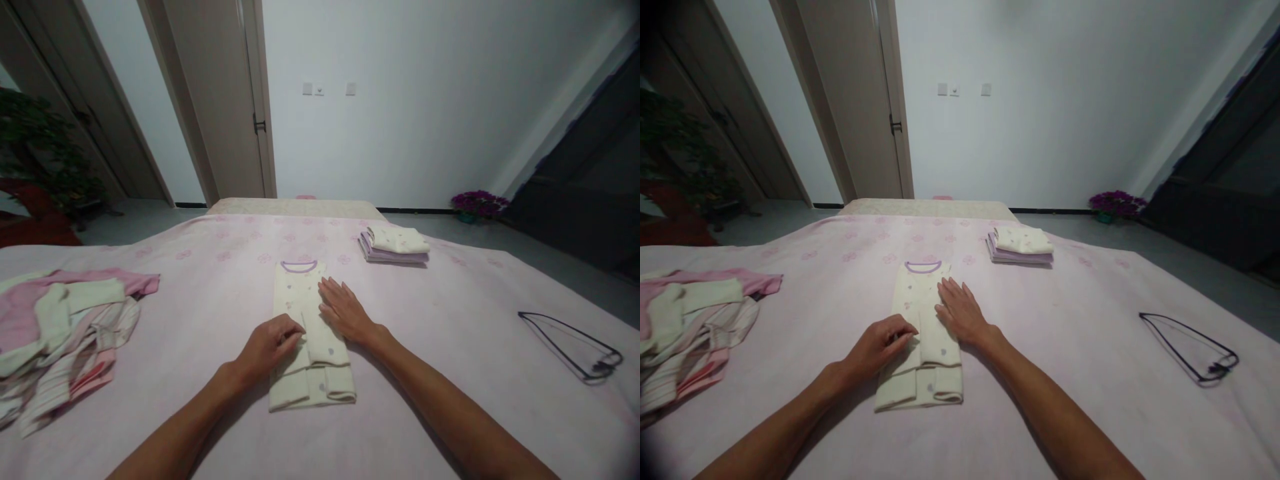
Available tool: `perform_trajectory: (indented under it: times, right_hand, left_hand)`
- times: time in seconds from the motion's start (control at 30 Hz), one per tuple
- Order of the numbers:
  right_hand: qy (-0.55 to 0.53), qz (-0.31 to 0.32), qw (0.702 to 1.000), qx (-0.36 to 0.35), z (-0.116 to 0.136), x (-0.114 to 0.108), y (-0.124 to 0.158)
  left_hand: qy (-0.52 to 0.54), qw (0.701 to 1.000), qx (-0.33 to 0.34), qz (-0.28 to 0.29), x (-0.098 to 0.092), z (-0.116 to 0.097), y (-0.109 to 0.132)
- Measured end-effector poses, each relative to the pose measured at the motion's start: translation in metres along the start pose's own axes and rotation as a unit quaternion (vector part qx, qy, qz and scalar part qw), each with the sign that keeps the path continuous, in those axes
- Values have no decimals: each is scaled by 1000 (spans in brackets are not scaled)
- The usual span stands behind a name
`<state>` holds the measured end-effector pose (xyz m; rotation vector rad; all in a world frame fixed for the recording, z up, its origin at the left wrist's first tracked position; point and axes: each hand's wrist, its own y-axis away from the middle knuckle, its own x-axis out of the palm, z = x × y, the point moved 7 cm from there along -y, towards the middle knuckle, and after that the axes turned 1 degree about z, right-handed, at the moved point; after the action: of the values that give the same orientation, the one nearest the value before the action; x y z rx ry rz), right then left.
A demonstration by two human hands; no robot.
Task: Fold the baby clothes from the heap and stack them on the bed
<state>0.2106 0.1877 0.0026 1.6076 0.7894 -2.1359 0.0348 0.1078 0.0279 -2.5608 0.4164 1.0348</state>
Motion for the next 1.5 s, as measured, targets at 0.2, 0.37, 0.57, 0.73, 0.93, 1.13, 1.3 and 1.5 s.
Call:
perform_trajectory:
  times: [0.2,0.37,0.57,0.73,0.93,1.13,1.3,1.5]
  right_hand:
    - [-24,65,997,-45,39,0,36]
    - [-53,35,997,-40,42,-6,38]
    - [-67,-48,997,10,26,-6,31]
    - [-41,-60,997,9,16,-1,21]
    - [-5,-59,996,70,-23,-6,-5]
    - [-18,18,989,146,-51,7,-49]
    - [-19,32,987,154,-51,16,-71]
    - [-18,26,992,122,-53,24,-77]
  left_hand:
    - [-90,990,96,39,14,-15,15]
    - [-123,987,102,34,16,-17,18]
    - [-159,980,111,-37,11,-21,3]
    - [-231,966,110,-34,24,-14,-22]
    - [-275,960,52,11,43,11,-26]
    - [-275,959,62,-26,42,12,-22]
    - [-271,958,72,-58,39,7,-20]
    - [-247,963,76,-80,34,0,-19]
